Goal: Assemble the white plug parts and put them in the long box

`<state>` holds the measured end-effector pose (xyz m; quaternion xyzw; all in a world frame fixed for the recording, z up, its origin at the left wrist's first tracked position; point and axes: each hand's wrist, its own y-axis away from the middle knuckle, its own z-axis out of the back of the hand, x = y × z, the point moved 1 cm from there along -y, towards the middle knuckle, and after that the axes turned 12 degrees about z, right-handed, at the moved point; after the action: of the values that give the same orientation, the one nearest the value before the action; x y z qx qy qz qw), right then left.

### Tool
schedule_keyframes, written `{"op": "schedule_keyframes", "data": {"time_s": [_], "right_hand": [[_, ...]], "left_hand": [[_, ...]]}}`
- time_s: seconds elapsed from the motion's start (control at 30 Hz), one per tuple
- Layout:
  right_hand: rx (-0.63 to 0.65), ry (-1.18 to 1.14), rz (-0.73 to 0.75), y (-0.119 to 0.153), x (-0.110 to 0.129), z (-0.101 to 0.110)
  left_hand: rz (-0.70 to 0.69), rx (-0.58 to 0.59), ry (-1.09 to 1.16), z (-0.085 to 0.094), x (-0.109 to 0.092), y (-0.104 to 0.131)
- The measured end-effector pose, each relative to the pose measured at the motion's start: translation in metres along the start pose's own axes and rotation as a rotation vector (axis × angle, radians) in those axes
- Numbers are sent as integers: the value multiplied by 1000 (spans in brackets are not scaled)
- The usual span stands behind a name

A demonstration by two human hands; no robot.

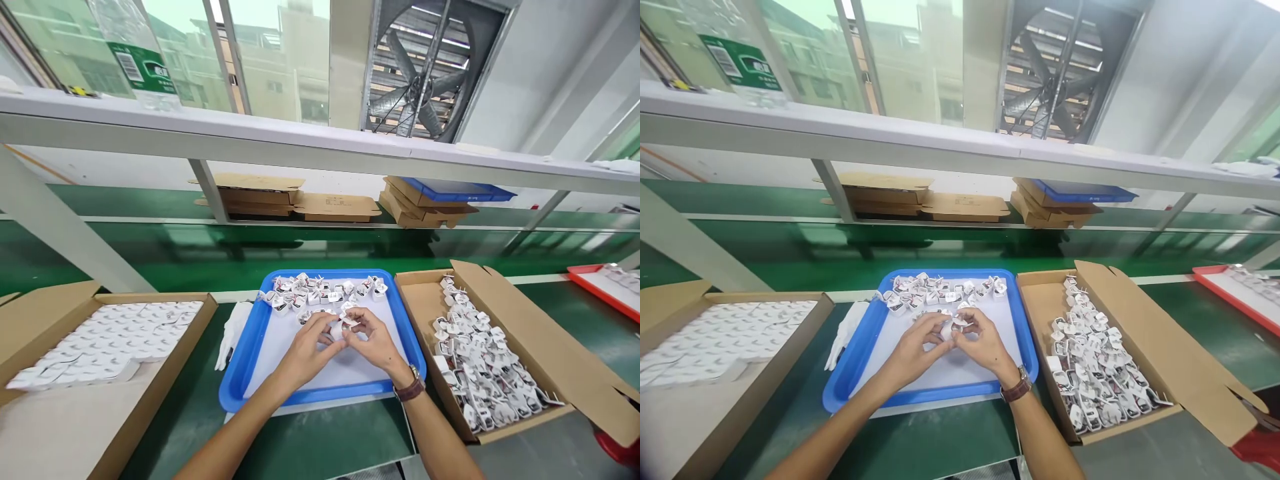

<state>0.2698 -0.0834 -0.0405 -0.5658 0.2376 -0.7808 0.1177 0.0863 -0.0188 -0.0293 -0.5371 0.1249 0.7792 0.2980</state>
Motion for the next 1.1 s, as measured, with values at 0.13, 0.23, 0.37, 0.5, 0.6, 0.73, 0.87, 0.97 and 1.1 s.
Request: {"op": "schedule_keyframes", "data": {"time_s": [0.13, 0.23, 0.37, 0.5, 0.6, 0.73, 0.87, 0.97, 1.1], "right_hand": [[9, -91, 23, 0, 7, 6], [-30, -123, 37, 0, 11, 4], [-98, -143, 42, 1, 11, -8], [-125, -134, 62, 3, 13, -13], [-98, -101, 76, 5, 18, -11], [-13, -87, 132, 7, 25, -12], [21, -148, 89, 7, 28, -15], [17, -169, 31, 6, 28, -17], [29, -162, 15, 5, 27, -21]], "left_hand": [[-17, 16, 73, 2, -4, -9], [-7, 39, 150, 4, -1, -11], [19, 34, 231, 2, 4, -11], [40, 53, 276, 4, 6, -7], [83, 104, 308, 8, 4, 1], [167, 121, 398, 16, 2, 10], [201, 97, 438, 20, 4, 13], [226, 104, 421, 20, 7, 13], [223, 41, 393, 19, 10, 12]]}}
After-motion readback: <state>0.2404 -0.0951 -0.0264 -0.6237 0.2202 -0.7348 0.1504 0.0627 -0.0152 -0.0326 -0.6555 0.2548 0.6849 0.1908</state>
